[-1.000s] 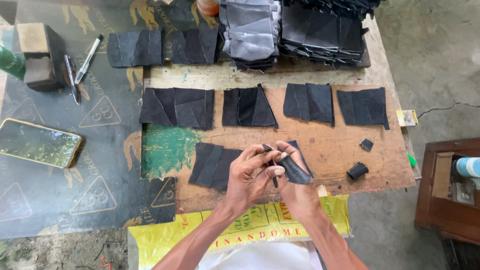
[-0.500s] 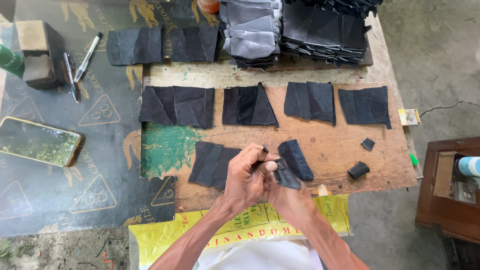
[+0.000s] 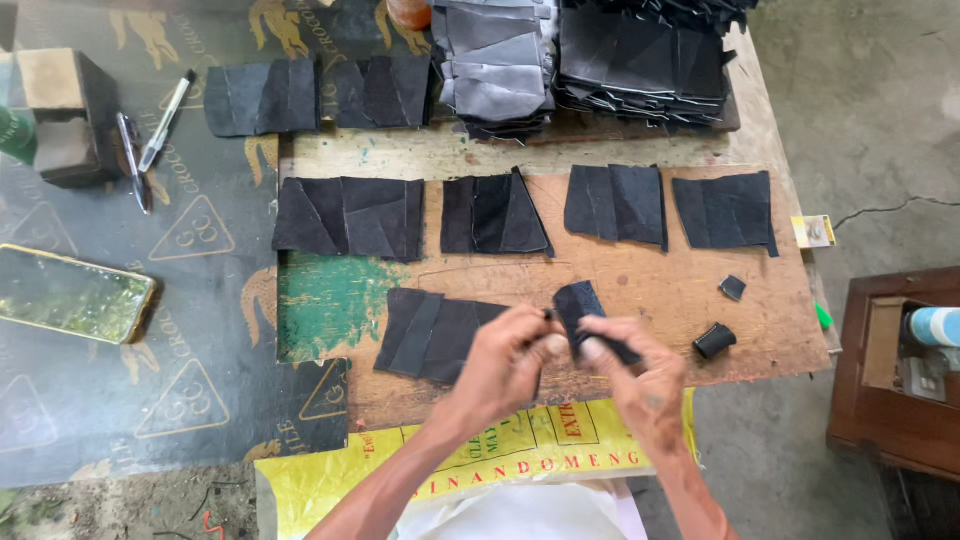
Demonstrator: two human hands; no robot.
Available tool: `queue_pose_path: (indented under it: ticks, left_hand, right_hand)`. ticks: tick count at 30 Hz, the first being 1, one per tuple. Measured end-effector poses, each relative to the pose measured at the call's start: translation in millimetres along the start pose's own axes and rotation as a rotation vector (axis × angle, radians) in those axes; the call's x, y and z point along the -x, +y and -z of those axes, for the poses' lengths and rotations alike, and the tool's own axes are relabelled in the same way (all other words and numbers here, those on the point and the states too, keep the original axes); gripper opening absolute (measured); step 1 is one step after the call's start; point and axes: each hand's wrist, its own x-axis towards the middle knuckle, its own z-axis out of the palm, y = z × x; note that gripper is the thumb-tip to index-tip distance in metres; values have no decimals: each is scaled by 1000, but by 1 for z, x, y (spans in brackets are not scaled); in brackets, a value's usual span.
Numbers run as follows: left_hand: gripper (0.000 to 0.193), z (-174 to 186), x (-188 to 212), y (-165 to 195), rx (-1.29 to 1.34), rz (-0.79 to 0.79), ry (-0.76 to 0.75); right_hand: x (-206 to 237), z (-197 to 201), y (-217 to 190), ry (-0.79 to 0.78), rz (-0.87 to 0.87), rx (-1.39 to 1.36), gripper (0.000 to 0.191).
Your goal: The person assembles small black leather pieces on a wooden workbench. They align and fold the pieces, apply glue from a bottle to the edges, and press them together to form a small pouch-like item.
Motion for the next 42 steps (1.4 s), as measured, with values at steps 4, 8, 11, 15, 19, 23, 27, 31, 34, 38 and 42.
queue_pose_path:
  ticks: [4, 8, 11, 15, 19, 23, 27, 31, 34, 38, 42]
  left_hand:
    - [17, 27, -5, -38, 174, 274, 47]
    - [44, 31, -5, -47, 302, 535, 88]
    - [56, 30, -5, -38, 207, 527, 83]
    - [58, 26, -5, -21, 231, 534, 51]
    - [56, 16, -6, -4, 149, 309, -19]
    - [67, 32, -5, -1, 1, 401, -57]
    - [73, 59, -7, -13, -700, -91, -85]
    - [53, 62, -14, -27, -778, 9, -236]
    - [34, 74, -19, -32, -627, 46, -236]
    - [29, 107, -25, -30, -212, 273, -244]
    - [35, 122, -36, -21, 65, 423, -291]
  right_hand:
    - [-23, 36, 13, 176, 300, 553, 26]
    - [-32, 48, 28, 182, 380, 884, 27]
    - [-32, 43, 24, 326, 513, 1026, 46]
    - [-17, 9, 5, 212, 409, 471, 15]
    - [-23, -50, 6, -151, -4, -190, 14]
    - [-38, -58, 28, -5, -22, -269, 15]
    - [-40, -33, 44, -4, 20, -350, 24]
    - [-37, -35, 39, -96, 5, -415, 32]
    - [-34, -45, 24, -153, -25, -419, 38]
    - [-32, -57, 2, -253, -35, -396, 48]
    - [-31, -67, -11, -330, -15, -373, 53]
